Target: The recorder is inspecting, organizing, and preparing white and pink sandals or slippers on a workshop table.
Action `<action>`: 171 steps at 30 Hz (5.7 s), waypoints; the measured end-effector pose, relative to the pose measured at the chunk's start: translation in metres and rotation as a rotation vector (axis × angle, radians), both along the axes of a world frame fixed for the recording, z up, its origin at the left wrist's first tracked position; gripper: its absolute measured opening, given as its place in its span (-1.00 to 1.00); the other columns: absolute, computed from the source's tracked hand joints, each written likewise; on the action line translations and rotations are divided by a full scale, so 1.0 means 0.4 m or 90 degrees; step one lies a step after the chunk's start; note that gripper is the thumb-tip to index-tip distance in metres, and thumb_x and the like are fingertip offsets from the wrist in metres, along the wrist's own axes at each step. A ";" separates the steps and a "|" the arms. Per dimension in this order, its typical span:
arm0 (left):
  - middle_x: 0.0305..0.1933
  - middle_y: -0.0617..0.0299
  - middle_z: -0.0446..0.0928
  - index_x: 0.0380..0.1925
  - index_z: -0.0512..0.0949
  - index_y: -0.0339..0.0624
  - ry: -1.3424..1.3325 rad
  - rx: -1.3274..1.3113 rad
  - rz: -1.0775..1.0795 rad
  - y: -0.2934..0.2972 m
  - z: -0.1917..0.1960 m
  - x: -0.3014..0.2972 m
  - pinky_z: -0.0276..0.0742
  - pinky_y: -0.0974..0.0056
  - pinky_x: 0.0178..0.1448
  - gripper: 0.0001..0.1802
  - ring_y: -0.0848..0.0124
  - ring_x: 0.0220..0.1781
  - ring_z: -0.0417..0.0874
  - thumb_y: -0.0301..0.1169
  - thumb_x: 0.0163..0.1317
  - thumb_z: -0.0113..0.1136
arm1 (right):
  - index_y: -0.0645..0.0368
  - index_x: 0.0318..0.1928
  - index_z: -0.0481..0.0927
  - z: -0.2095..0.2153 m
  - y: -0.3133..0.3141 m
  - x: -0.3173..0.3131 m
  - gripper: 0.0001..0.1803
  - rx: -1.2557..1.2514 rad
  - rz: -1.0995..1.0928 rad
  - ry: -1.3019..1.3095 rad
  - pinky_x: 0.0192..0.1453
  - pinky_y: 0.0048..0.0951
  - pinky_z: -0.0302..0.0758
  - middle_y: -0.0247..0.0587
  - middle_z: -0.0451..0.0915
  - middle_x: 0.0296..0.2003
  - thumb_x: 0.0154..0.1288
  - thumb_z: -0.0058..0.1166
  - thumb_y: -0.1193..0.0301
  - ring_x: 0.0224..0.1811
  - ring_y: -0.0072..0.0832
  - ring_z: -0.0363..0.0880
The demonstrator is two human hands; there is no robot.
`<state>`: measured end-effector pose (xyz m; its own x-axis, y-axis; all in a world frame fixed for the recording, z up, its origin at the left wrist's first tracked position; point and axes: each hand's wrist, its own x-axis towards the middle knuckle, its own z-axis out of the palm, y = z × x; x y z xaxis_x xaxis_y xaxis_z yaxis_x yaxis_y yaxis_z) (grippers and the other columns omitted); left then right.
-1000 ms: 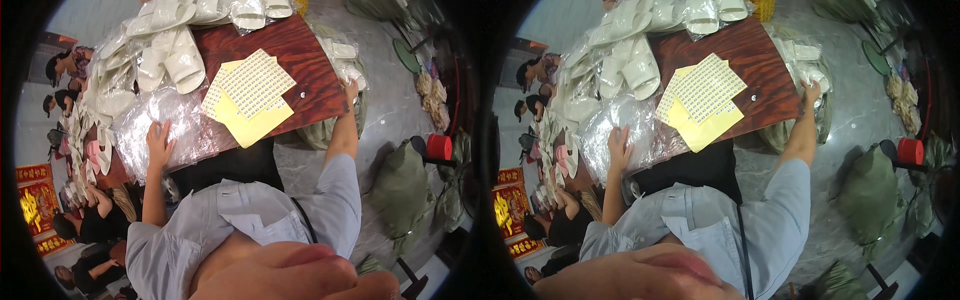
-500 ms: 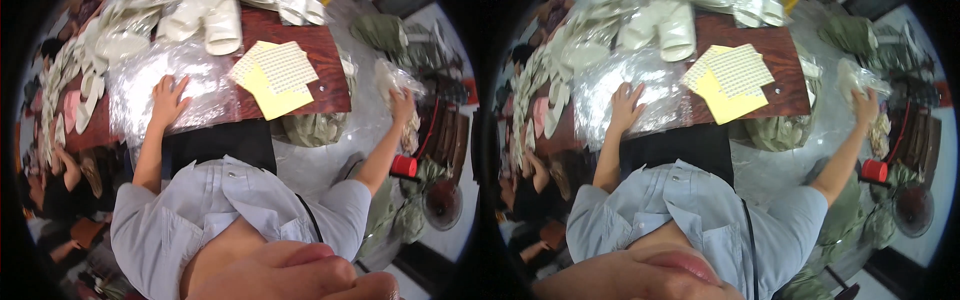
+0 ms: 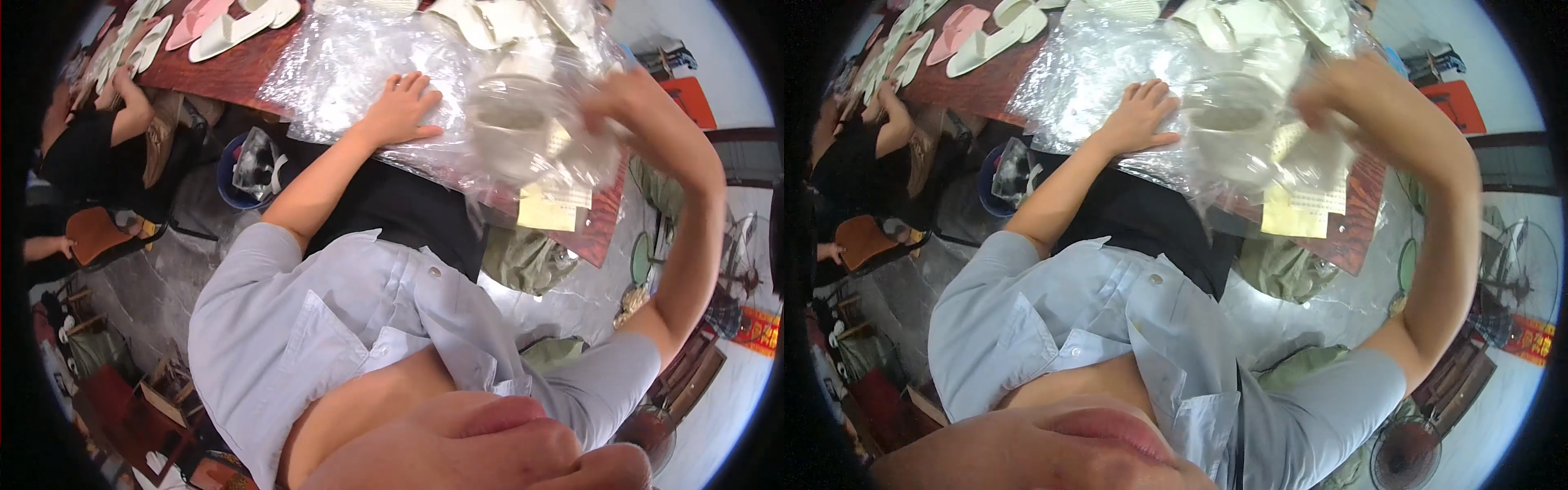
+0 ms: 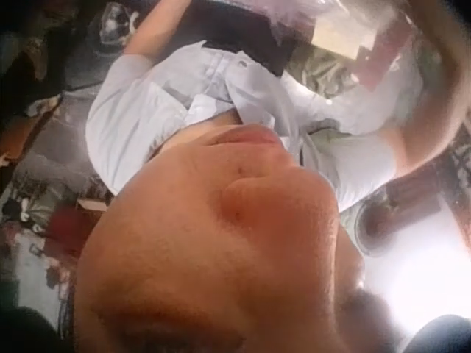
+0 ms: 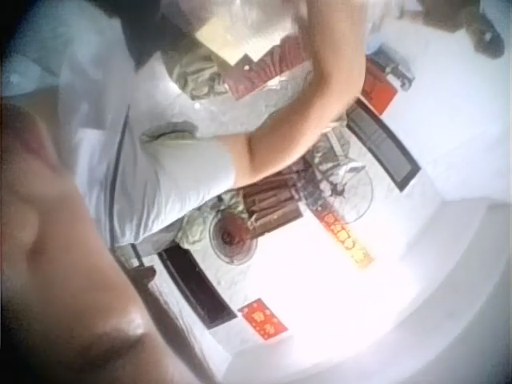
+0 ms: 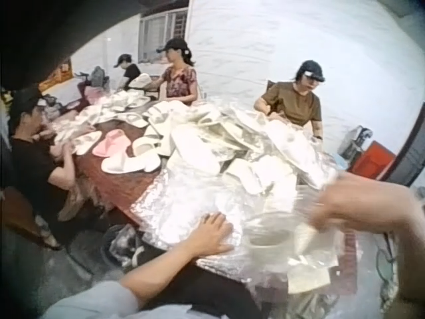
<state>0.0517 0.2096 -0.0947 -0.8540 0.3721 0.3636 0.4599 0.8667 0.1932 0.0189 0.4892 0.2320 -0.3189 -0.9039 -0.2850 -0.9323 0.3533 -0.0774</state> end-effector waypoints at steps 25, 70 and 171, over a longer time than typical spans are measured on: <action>0.14 0.11 0.58 0.07 0.58 -0.15 -0.091 0.422 -0.024 -0.008 0.108 0.044 0.45 0.11 0.29 -0.60 0.17 0.23 0.54 -0.28 0.24 0.22 | 0.04 0.19 0.60 -0.698 -0.084 0.045 -0.48 -0.424 -0.359 -0.014 0.43 -0.02 0.20 0.30 0.22 0.36 0.17 0.26 0.45 0.37 0.21 0.16; -0.43 -0.04 0.66 -0.41 0.67 -0.24 0.217 0.322 0.434 -0.418 0.155 -0.303 0.55 0.07 -0.17 -0.89 0.04 -0.29 0.71 -0.43 0.11 0.31 | 0.36 -0.43 0.65 -0.795 -0.194 -0.051 -0.88 -0.517 -0.223 0.107 0.38 -0.11 0.38 0.02 0.61 -0.15 -0.04 0.08 0.65 0.21 0.12 0.44; -0.08 0.03 0.60 0.39 0.26 0.51 0.011 0.063 0.138 -0.070 0.071 -0.163 0.35 -0.10 0.24 -0.29 0.04 0.14 0.55 0.18 0.23 0.17 | 0.26 -0.28 0.58 -0.765 -0.152 0.011 -0.84 -0.600 -0.451 -0.007 0.06 -0.21 0.38 -0.07 0.50 -0.18 0.08 0.24 0.60 -0.03 -0.12 0.43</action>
<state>-0.0135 0.1817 -0.0662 -0.9038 0.1421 0.4038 0.2685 0.9228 0.2763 0.0233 0.4286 -0.0739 -0.8361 -0.3816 0.3941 -0.5485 0.5910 -0.5915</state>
